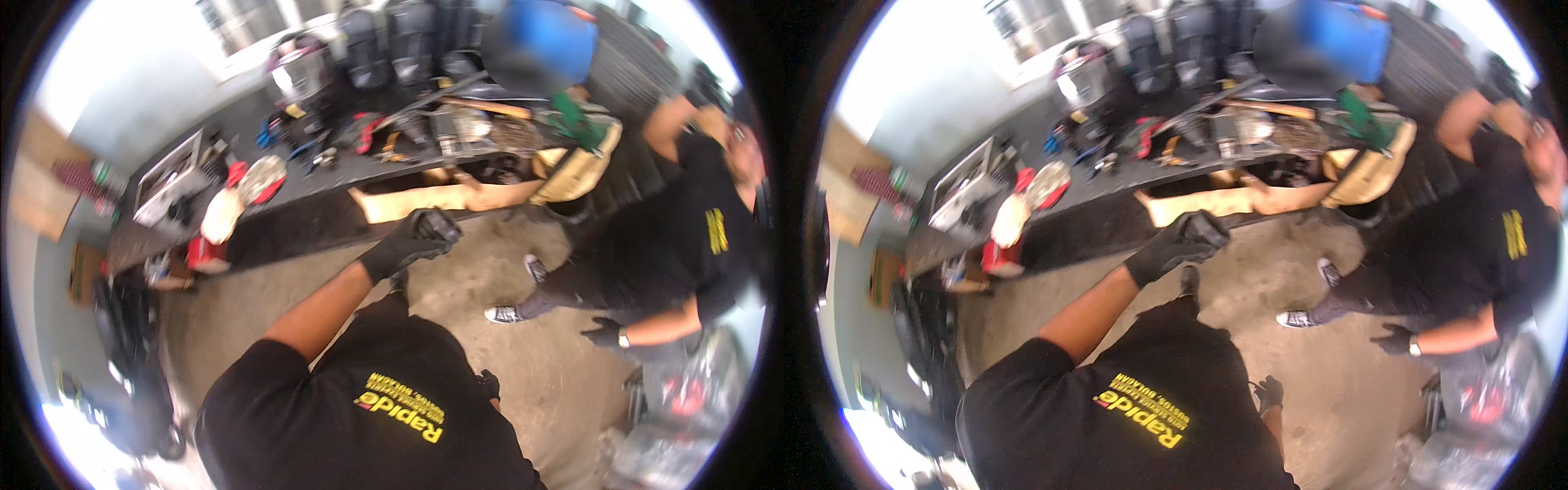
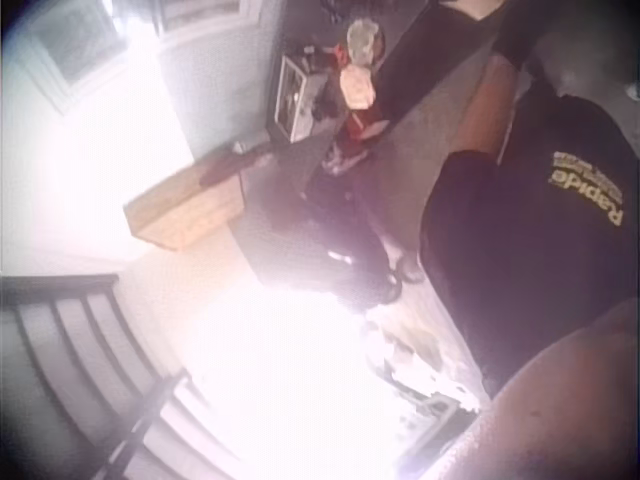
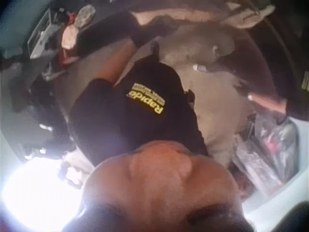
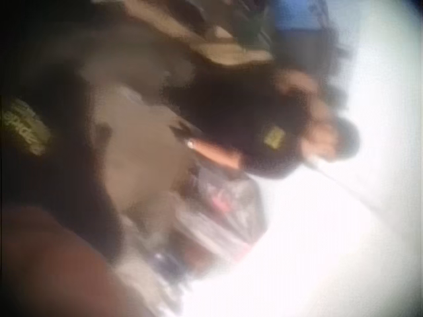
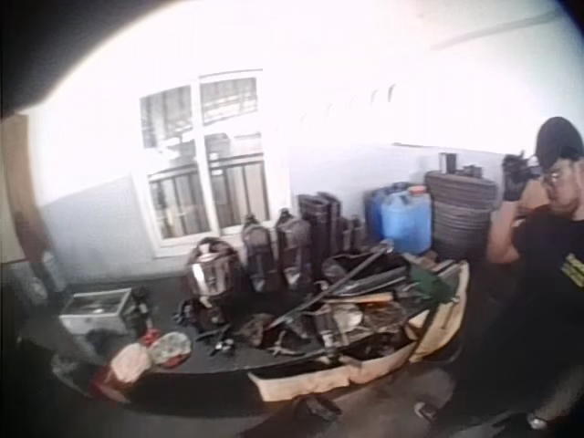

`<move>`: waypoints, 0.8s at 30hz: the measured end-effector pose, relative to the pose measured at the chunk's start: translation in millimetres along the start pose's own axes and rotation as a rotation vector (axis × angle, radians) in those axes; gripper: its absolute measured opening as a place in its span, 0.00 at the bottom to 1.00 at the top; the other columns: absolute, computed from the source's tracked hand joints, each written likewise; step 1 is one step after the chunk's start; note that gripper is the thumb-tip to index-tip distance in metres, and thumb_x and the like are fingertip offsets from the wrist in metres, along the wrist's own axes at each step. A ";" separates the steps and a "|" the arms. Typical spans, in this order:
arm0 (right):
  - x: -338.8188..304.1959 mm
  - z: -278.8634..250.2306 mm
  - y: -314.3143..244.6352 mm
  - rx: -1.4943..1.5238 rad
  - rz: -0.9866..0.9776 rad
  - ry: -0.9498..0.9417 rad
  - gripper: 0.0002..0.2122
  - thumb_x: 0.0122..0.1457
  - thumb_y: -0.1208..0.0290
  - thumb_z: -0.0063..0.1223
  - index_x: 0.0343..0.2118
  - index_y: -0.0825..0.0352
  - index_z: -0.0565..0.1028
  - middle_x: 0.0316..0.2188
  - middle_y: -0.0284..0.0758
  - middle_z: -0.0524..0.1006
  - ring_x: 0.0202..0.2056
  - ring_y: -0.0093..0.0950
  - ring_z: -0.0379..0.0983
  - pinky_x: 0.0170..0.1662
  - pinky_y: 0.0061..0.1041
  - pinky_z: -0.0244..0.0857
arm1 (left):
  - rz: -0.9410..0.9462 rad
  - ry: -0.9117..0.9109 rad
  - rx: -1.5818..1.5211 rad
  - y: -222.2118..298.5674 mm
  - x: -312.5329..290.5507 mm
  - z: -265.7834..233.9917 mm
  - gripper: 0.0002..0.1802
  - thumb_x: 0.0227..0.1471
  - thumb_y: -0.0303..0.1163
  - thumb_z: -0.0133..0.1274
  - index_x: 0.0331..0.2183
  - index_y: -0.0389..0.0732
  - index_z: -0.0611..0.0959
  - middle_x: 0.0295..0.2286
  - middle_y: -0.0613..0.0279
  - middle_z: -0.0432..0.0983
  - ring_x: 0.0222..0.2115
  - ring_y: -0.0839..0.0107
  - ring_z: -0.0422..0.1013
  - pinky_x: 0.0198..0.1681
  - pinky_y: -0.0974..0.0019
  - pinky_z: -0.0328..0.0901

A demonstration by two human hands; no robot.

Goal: The person holds a black rubber boot and uses red-handled scissors to cut the boot's shaft. The person then places the cut boot on the workbench and picks up another boot to continue cutting.

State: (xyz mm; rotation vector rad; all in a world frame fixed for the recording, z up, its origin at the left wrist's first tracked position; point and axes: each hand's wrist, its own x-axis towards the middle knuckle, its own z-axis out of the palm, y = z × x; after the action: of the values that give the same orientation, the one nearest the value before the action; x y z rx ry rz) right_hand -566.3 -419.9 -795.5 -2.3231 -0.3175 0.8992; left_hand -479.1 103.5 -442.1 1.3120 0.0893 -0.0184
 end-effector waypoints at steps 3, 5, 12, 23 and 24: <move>1.8 -19.8 -34.1 0.450 0.286 -0.008 0.09 0.66 0.65 0.51 0.30 0.61 0.75 0.29 0.38 0.78 0.24 0.35 0.74 0.32 0.35 0.72 | -0.052 0.188 -0.020 -16.5 -30.1 -41.9 0.31 0.50 0.30 0.71 0.49 0.35 0.71 0.39 0.61 0.80 0.36 0.77 0.77 0.36 0.69 0.74; -1.8 -31.6 -48.3 0.482 0.349 -0.024 0.09 0.66 0.65 0.51 0.30 0.62 0.76 0.29 0.38 0.78 0.25 0.35 0.75 0.32 0.35 0.72 | -0.062 0.332 0.033 -24.0 -49.0 -71.6 0.31 0.48 0.31 0.73 0.47 0.34 0.71 0.38 0.60 0.80 0.33 0.78 0.76 0.34 0.70 0.74; -23.4 -55.4 -56.9 0.427 0.512 0.007 0.09 0.65 0.64 0.51 0.32 0.62 0.77 0.30 0.39 0.79 0.27 0.36 0.75 0.34 0.36 0.72 | 0.057 0.745 0.655 -3.7 -102.4 -232.5 0.34 0.43 0.44 0.74 0.45 0.34 0.79 0.38 0.47 0.83 0.38 0.58 0.81 0.42 0.58 0.75; -63.7 -19.8 -134.6 0.400 0.637 0.105 0.09 0.65 0.64 0.51 0.34 0.63 0.78 0.32 0.40 0.80 0.30 0.36 0.76 0.36 0.37 0.72 | -0.102 0.768 1.191 27.3 -80.9 -410.9 0.47 0.36 0.50 0.74 0.54 0.38 0.75 0.42 0.39 0.81 0.44 0.41 0.77 0.47 0.46 0.71; -64.1 -12.2 -143.3 0.404 0.642 0.110 0.09 0.65 0.64 0.51 0.34 0.63 0.78 0.33 0.40 0.80 0.30 0.36 0.77 0.36 0.37 0.72 | -0.014 0.801 1.182 21.2 -82.9 -419.2 0.47 0.37 0.51 0.74 0.55 0.38 0.74 0.43 0.39 0.80 0.45 0.41 0.76 0.47 0.46 0.71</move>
State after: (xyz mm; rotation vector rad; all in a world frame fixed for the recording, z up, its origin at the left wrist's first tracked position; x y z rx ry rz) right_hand -605.5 -341.0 -665.0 -2.0884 0.6381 1.0036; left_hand -583.5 510.7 -521.4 2.4281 0.8736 0.5166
